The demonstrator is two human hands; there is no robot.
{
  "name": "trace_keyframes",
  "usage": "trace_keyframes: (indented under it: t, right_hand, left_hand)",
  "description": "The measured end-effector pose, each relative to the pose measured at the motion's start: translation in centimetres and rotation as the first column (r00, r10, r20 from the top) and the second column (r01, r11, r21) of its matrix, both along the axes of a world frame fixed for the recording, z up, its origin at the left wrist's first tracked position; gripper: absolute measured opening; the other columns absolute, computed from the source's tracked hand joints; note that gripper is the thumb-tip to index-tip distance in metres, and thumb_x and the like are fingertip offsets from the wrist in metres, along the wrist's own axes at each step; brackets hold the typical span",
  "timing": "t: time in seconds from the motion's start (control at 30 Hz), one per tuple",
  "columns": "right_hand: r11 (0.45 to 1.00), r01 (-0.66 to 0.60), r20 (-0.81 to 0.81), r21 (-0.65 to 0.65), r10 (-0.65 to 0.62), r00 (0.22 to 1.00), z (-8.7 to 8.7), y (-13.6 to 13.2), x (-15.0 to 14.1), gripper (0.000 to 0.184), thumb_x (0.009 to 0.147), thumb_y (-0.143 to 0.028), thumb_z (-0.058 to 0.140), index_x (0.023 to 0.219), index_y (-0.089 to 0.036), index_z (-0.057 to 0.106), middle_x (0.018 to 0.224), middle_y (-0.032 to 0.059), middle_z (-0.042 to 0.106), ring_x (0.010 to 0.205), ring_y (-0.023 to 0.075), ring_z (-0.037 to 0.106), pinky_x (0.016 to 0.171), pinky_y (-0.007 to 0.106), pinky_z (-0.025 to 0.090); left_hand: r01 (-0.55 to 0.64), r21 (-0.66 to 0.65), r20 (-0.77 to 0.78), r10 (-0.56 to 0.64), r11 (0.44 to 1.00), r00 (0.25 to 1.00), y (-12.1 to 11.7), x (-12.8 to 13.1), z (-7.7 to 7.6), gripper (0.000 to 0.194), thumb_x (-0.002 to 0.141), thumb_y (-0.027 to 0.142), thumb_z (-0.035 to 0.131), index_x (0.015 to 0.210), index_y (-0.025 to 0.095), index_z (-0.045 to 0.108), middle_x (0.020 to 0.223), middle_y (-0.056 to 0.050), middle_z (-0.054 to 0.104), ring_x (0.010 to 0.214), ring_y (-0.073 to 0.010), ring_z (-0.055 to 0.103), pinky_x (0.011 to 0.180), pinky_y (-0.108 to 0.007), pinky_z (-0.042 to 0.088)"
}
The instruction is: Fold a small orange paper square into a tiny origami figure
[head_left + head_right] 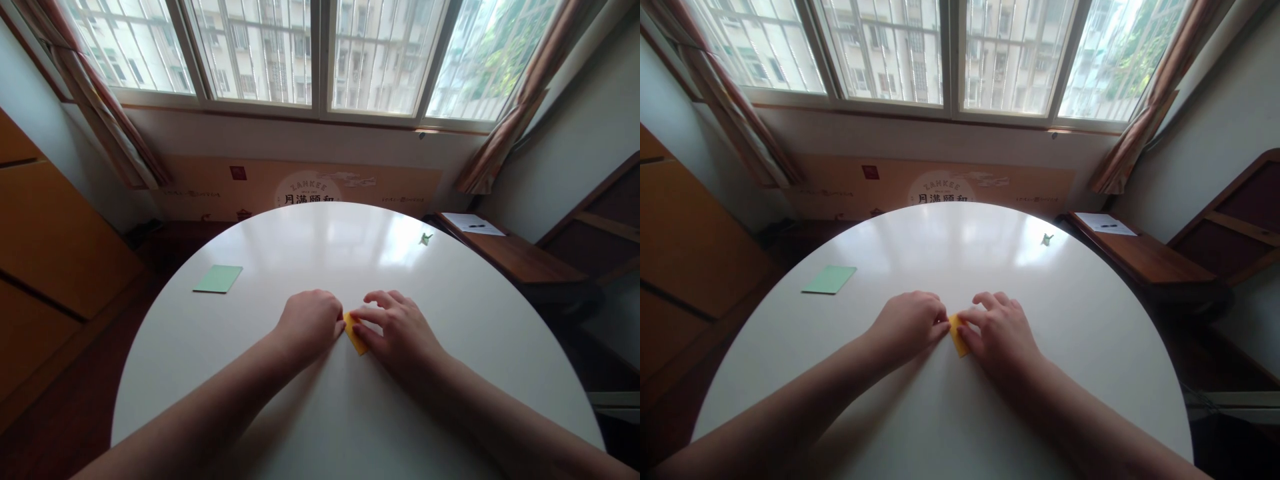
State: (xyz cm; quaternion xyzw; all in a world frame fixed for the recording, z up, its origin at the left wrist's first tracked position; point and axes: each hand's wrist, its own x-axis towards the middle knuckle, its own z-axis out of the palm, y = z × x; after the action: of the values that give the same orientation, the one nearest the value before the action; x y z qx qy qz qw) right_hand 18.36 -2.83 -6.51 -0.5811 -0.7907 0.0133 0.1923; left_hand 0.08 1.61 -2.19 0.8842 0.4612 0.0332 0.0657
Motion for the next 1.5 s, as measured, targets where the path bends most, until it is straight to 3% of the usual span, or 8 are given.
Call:
trace_keyframes:
  t: [0.27,0.5,0.7,1.03,1.23,1.37,1.5]
  right_hand:
    - [1.000,0.006,0.142,-0.030,-0.002,0.990,0.8,-0.9,-0.7,0.025,0.100,-0.027,0.055,0.115,-0.029,0.073,0.132,0.0081,0.065,0.114,0.0305,0.059,0.092,0.046,0.043]
    - [0.998,-0.012,0.194,0.063,0.000,0.981,1.1,-1.1,-0.3,0.018,0.098,-0.034,0.061,0.096,-0.030,0.079,0.130,0.0044,0.067,0.114,0.0290,0.058,0.088,0.043,0.040]
    - [0.993,-0.049,0.279,0.108,0.016,0.960,1.2,-1.6,-0.5,0.021,0.096,-0.023,0.065,0.079,-0.023,0.076,0.121,0.0044,0.071,0.103,0.0264,0.061,0.081,0.039,0.039]
    - [0.976,-0.210,0.312,0.056,0.183,0.932,1.6,-3.8,1.5,0.016,0.092,-0.013,0.068,0.097,-0.025,0.077,0.121,0.0066,0.069,0.096,0.0253,0.061,0.080,0.038,0.042]
    - [0.970,-0.239,0.361,0.035,0.211,0.908,2.0,-4.7,1.5,0.010,0.091,-0.014,0.069,0.090,-0.021,0.075,0.123,0.0080,0.069,0.095,0.0260,0.062,0.079,0.039,0.044]
    - [0.982,-0.187,0.359,-0.010,0.178,0.916,2.4,-5.2,2.0,0.015,0.092,-0.016,0.067,0.099,-0.026,0.076,0.126,0.0066,0.068,0.098,0.0273,0.064,0.081,0.041,0.047]
    - [0.991,-0.039,0.263,-0.125,0.071,0.962,3.9,-4.4,2.6,0.021,0.091,-0.022,0.068,0.108,-0.029,0.077,0.119,0.0056,0.072,0.101,0.0268,0.066,0.082,0.038,0.049]
  left_hand:
    - [-0.014,0.033,-0.020,0.014,0.999,1.000,-0.2,0.1,-0.2,0.026,0.089,0.036,0.059,0.079,0.020,0.078,0.087,-0.009,0.077,0.082,-0.0262,0.071,0.064,-0.032,0.045]
    - [-0.016,0.033,-0.028,0.017,0.999,0.999,-0.2,0.1,-0.2,0.026,0.088,0.035,0.058,0.078,0.020,0.077,0.087,-0.008,0.077,0.080,-0.0255,0.071,0.063,-0.032,0.047]
    - [-0.019,0.022,-0.043,0.020,1.000,0.999,-0.3,0.2,0.2,0.024,0.088,0.033,0.059,0.079,0.019,0.077,0.088,-0.009,0.077,0.082,-0.0280,0.071,0.065,-0.035,0.049]
    - [-0.028,-0.001,-0.065,0.028,1.000,0.997,-0.4,0.3,0.3,0.021,0.088,0.032,0.062,0.080,0.018,0.075,0.091,-0.010,0.077,0.086,-0.0288,0.072,0.066,-0.034,0.049]
    - [-0.034,0.004,-0.076,0.035,0.999,0.996,-0.6,0.4,0.6,0.020,0.088,0.032,0.063,0.080,0.019,0.075,0.091,-0.010,0.077,0.086,-0.0268,0.071,0.067,-0.032,0.049]
    - [-0.021,0.013,-0.070,0.022,1.000,0.997,-0.6,0.3,0.4,0.018,0.089,0.030,0.062,0.080,0.020,0.075,0.093,-0.010,0.076,0.089,-0.0268,0.071,0.070,-0.032,0.051]
    - [0.014,0.028,-0.028,-0.013,1.000,1.000,-0.4,0.2,-0.3,0.014,0.088,0.027,0.063,0.084,0.020,0.074,0.095,-0.009,0.074,0.087,-0.0269,0.071,0.070,-0.034,0.053]
